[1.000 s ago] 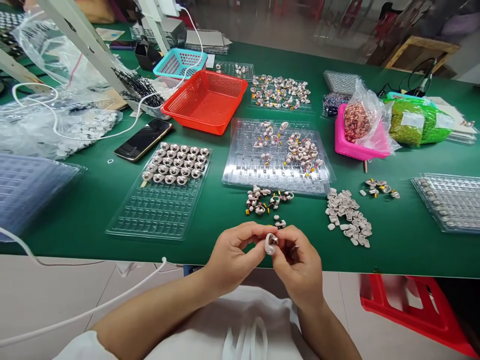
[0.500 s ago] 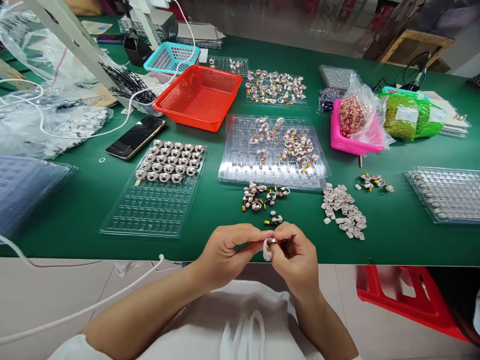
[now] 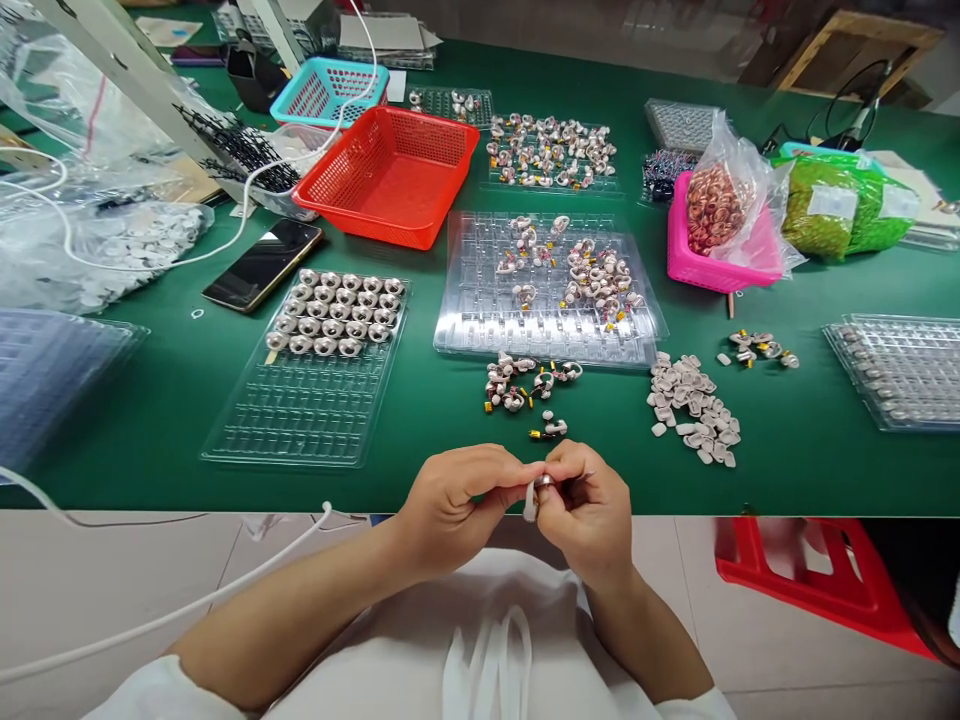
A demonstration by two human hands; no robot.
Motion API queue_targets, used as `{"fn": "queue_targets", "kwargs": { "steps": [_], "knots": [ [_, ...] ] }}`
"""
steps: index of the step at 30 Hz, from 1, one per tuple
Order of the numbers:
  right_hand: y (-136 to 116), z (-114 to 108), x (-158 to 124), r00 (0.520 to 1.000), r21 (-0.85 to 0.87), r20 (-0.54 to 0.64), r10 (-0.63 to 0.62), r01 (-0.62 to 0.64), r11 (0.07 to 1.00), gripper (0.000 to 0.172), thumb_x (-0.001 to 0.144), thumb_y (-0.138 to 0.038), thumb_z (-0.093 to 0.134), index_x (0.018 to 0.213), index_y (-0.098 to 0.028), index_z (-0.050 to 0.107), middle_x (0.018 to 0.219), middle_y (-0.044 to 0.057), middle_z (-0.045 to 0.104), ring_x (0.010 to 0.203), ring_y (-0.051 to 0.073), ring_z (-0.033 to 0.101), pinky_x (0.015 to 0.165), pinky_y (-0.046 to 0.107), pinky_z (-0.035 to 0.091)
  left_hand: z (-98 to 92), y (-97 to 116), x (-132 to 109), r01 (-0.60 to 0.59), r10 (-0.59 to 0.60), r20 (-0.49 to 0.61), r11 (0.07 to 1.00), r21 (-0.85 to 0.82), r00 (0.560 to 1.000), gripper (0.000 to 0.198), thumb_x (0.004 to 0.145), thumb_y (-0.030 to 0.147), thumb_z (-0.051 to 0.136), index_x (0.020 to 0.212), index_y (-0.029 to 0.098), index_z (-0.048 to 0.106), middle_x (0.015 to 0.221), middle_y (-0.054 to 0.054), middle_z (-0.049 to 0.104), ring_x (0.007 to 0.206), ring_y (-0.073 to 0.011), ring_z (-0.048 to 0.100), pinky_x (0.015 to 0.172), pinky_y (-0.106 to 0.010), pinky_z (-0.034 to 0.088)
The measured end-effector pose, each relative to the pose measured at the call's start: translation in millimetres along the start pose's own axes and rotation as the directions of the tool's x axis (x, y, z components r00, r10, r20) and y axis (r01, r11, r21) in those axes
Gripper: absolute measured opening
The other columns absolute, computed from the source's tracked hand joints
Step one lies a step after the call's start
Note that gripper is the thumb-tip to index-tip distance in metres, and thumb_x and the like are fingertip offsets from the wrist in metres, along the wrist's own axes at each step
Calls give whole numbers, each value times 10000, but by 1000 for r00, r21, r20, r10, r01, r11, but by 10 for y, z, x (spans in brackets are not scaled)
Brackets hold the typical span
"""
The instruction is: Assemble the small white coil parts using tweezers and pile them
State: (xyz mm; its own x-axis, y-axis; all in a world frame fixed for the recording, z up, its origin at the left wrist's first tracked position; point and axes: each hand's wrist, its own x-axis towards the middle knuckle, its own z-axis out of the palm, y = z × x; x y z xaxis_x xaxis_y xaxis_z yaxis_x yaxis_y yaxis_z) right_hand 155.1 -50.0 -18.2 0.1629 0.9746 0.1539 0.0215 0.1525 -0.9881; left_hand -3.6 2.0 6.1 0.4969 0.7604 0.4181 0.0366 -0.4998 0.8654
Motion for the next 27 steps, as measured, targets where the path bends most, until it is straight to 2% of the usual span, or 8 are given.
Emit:
{"fn": "queue_targets", "kwargs": {
  "steps": [7, 13, 18, 22, 27],
  "knots": [
    [-44, 20, 27, 1000, -20, 8, -4, 4, 1000, 204, 716, -50, 563, 790, -232, 508, 667, -41, 512, 531, 102, 485, 467, 223, 419, -5, 71, 7, 110, -110, 1, 994, -24, 994, 249, 930, 122, 591, 1030, 205, 804, 715, -63, 760, 637, -160, 673, 617, -254, 551],
    [-15, 48, 77, 1000, -15, 16, 22, -22, 1000, 186, 698, -74, 570, 756, -234, 496, 649, -43, 511, 535, 103, 473, 473, 222, 415, -10, 40, -23, 190, -191, -23, 981, -42, 981, 227, 917, 145, 603, 991, 190, 813, 746, -78, 783, 668, -175, 705, 626, -262, 561],
    [-78, 47, 144, 992, -24, 46, 117, -116, 993, 157, 718, -105, 585, 741, -229, 492, 653, -44, 518, 546, 104, 473, 484, 226, 411, -68, 59, 13, 299, -299, 12, 952, -58, 954, 214, 889, 129, 637, 984, 197, 816, 790, -65, 804, 684, -170, 718, 646, -245, 567],
    [-196, -8, 209, 971, -107, 101, 218, -207, 972, 131, 771, -151, 616, 736, -219, 510, 654, -39, 550, 550, 103, 489, 498, 227, 408, -101, 106, 88, 473, -475, 54, 847, -243, 878, 185, 868, 151, 688, 1005, 174, 809, 916, -75, 823, 788, -185, 758, 731, -250, 604],
    [-269, -122, 231, 945, -111, 203, 255, -236, 965, 55, 881, -250, 637, 867, -199, 652, 715, 0, 638, 591, 116, 521, 515, 231, 420, -122, 71, 137, 620, -642, 156, 603, -502, 751, 167, 826, 232, 786, 974, 159, 812, 807, -54, 808, 740, -172, 738, 738, -269, 612]
  ]
}}
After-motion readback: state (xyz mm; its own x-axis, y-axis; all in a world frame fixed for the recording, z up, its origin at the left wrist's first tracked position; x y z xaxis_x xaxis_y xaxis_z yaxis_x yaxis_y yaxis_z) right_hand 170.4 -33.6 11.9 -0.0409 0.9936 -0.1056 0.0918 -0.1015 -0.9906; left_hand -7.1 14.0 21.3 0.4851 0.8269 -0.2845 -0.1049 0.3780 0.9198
